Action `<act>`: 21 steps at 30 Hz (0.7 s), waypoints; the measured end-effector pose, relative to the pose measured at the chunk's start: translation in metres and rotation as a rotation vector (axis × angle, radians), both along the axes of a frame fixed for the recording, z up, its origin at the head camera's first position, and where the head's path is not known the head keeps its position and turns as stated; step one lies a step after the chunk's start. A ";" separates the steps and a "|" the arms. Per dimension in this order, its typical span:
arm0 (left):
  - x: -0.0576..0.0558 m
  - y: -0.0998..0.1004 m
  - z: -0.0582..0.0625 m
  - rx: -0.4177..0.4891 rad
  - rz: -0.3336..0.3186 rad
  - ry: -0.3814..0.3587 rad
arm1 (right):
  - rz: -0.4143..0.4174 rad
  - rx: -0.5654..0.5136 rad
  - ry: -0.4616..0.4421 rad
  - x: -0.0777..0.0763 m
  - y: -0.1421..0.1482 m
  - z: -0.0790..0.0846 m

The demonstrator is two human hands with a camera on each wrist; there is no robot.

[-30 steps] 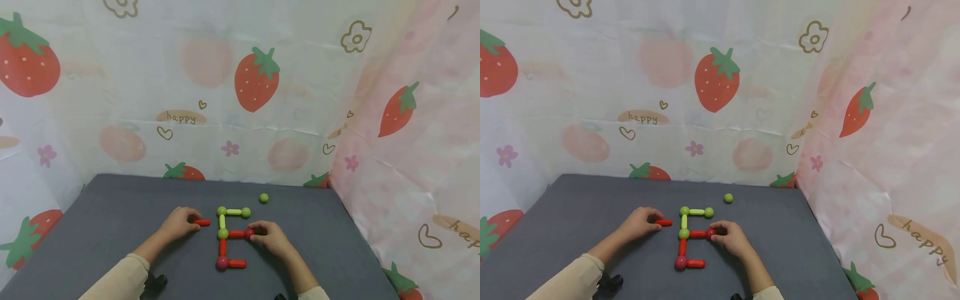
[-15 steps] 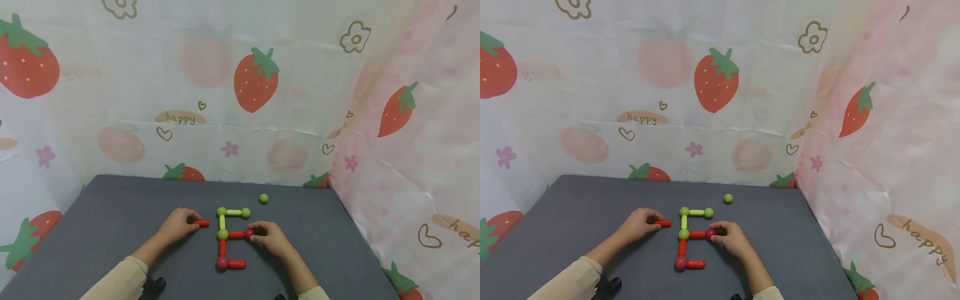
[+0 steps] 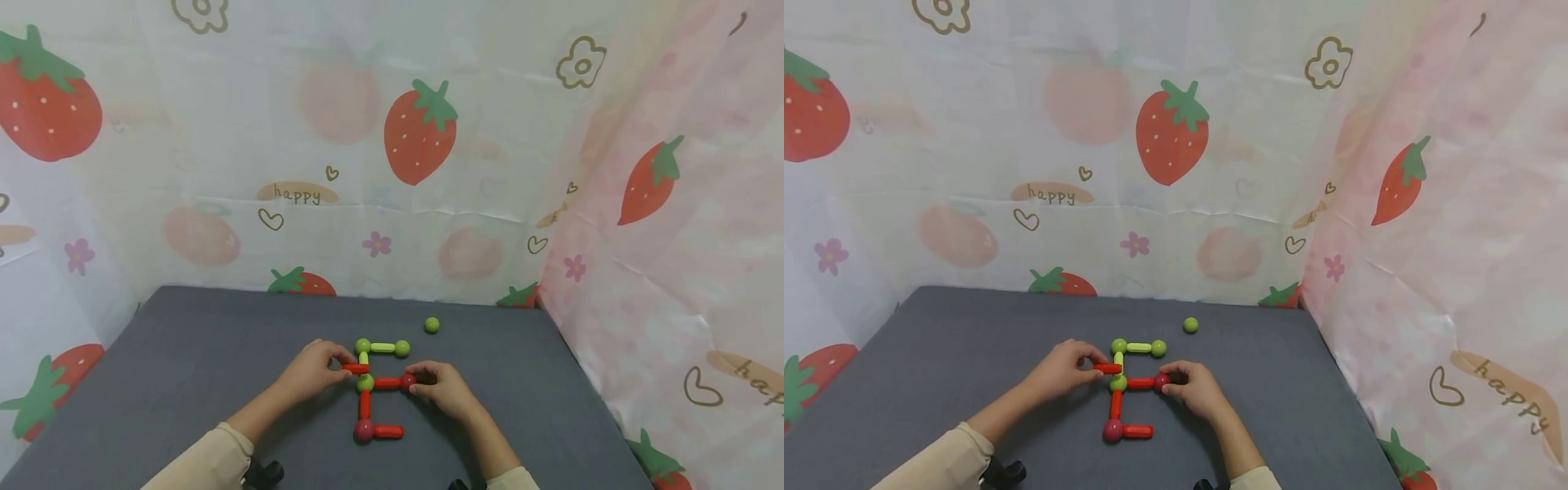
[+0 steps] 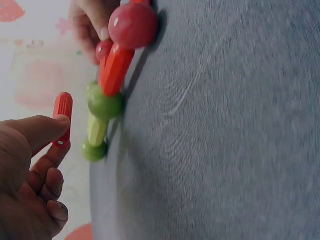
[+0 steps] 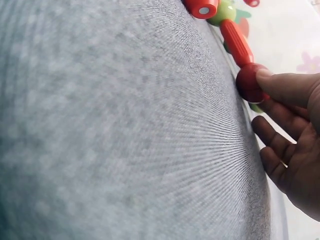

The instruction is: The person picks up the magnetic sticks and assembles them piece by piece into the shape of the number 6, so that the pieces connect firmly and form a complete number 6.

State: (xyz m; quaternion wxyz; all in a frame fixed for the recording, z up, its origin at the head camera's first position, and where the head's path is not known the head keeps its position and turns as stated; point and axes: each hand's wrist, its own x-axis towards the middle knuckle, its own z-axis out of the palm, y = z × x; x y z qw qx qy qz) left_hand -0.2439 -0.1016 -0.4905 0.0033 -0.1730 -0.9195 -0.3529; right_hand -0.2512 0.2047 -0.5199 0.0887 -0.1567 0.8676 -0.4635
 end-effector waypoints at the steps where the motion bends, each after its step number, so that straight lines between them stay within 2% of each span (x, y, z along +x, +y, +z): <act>1: 0.001 0.002 0.000 0.003 -0.011 -0.004 | 0.000 0.000 -0.004 0.000 0.000 0.000; 5: 0.004 0.010 0.001 0.024 -0.055 -0.024 | -0.005 0.006 -0.012 0.000 0.000 -0.002; 11: 0.007 0.022 -0.002 0.031 -0.124 -0.008 | -0.010 0.000 -0.006 -0.001 0.000 -0.003; 18: 0.009 0.037 -0.012 0.093 -0.227 -0.089 | -0.011 -0.009 -0.007 0.000 0.000 -0.002; 21: 0.010 0.044 -0.016 0.091 -0.266 -0.096 | -0.012 -0.011 -0.004 -0.001 0.001 -0.004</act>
